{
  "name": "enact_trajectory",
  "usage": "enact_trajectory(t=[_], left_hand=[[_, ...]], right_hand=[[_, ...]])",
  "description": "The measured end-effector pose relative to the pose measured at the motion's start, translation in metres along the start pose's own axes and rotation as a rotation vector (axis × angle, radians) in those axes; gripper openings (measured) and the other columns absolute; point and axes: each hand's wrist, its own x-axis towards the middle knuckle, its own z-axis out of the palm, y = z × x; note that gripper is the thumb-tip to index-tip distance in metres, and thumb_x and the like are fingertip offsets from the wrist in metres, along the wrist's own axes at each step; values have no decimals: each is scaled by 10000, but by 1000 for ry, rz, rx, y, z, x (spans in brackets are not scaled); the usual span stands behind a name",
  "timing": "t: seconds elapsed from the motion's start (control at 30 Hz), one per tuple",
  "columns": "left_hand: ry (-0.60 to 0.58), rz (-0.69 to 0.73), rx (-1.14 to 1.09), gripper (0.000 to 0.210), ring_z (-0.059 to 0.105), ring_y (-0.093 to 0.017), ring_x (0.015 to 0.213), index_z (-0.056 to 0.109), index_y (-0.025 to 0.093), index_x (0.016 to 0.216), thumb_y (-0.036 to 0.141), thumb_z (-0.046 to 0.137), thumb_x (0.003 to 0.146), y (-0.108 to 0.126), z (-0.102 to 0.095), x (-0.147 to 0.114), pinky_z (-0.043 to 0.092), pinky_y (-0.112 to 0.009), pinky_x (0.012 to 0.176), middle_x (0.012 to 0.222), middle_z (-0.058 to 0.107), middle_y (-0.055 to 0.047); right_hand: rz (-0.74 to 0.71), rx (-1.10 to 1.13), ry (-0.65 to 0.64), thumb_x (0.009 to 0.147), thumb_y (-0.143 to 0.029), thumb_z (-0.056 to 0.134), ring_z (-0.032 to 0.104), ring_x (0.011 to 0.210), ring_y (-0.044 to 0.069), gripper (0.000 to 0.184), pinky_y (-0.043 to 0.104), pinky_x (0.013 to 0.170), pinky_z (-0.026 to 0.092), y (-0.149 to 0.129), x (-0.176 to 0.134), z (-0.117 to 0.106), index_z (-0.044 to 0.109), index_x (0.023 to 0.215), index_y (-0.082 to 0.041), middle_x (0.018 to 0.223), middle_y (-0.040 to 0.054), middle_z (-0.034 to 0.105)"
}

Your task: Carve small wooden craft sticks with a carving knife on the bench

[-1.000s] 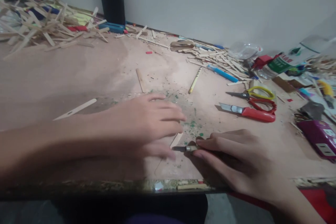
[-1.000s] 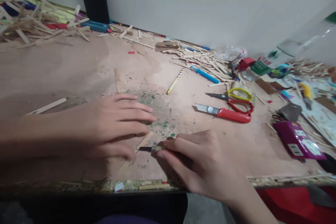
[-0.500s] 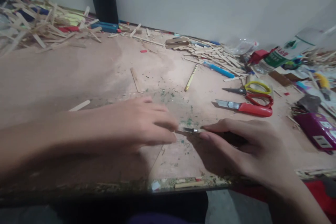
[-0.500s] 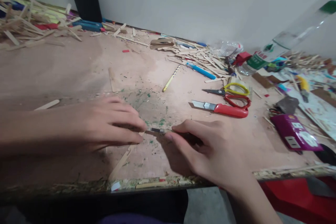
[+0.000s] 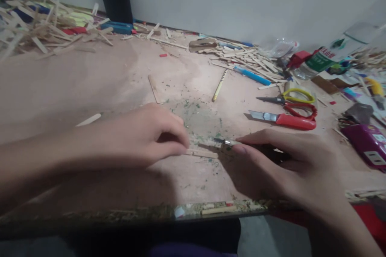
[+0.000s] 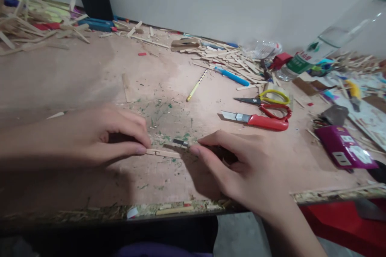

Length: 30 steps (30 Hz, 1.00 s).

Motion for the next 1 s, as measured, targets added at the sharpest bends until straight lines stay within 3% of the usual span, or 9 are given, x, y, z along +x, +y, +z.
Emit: enact_trajectory(t=[0.2, 0.47, 0.6, 0.7, 0.8, 0.87, 0.93, 1.0], left_hand=[[35, 1, 61, 236, 758, -138, 728, 902, 286, 885, 248, 747, 1059, -1, 3, 1, 508, -278, 690, 851, 829, 35], [-3, -49, 1, 241, 767, -133, 749, 904, 274, 895, 225, 735, 1060, 3, 2, 1, 517, -278, 710, 869, 845, 29], [58, -47, -8, 225, 724, -153, 759, 851, 235, 908, 195, 690, 1060, 7, 2, -3, 510, -304, 760, 891, 817, -6], [96, -46, 46, 232, 679, -165, 773, 777, 225, 918, 235, 634, 1100, 12, 4, -10, 499, -310, 786, 895, 778, -20], [140, -35, 159, 228, 671, -180, 719, 736, 243, 916, 299, 624, 1107, 20, 6, -17, 468, -302, 708, 808, 762, -3], [212, -43, 249, 316, 707, -201, 754, 755, 257, 975, 356, 541, 1184, 23, 2, -20, 495, -310, 729, 875, 815, -17], [306, -26, 313, 352, 731, -226, 781, 736, 260, 975, 391, 488, 1189, 25, -10, -21, 512, -319, 725, 896, 832, -41], [322, 19, 337, 348, 694, -200, 673, 704, 268, 882, 416, 540, 1151, 27, -32, -20, 487, -298, 652, 765, 782, -4]], right_hand=[[-10, 4, -113, 1154, -293, 795, 741, 574, 99, 216, 193, 553, 529, -8, 4, -5, 853, 948, -263, 776, -47, 869], [-29, 66, -203, 1181, -261, 739, 761, 642, 78, 195, 191, 607, 525, -11, 3, -4, 859, 1027, -271, 864, -63, 888], [110, -24, -94, 1163, -385, 750, 755, 644, 149, 225, 277, 611, 527, -5, 4, 2, 888, 1003, -307, 805, -34, 854], [140, -97, -40, 1166, -339, 690, 732, 627, 193, 329, 311, 602, 525, 1, 6, 11, 829, 876, -272, 694, 2, 762], [131, -185, -35, 1132, -236, 686, 782, 810, 233, 227, 358, 723, 595, 5, 16, 18, 851, 976, -239, 962, 67, 861], [118, -221, -115, 1149, -234, 759, 803, 933, 235, 203, 405, 861, 661, 4, 30, 18, 812, 954, -217, 996, 35, 838], [92, -232, -231, 1164, -345, 832, 821, 1030, 230, 160, 447, 964, 704, 2, 50, 10, 822, 1083, -207, 1120, 40, 850], [76, -232, -307, 1164, -417, 847, 832, 1129, 253, 226, 490, 1029, 717, -1, 74, -1, 829, 1253, -210, 1288, 76, 853]])
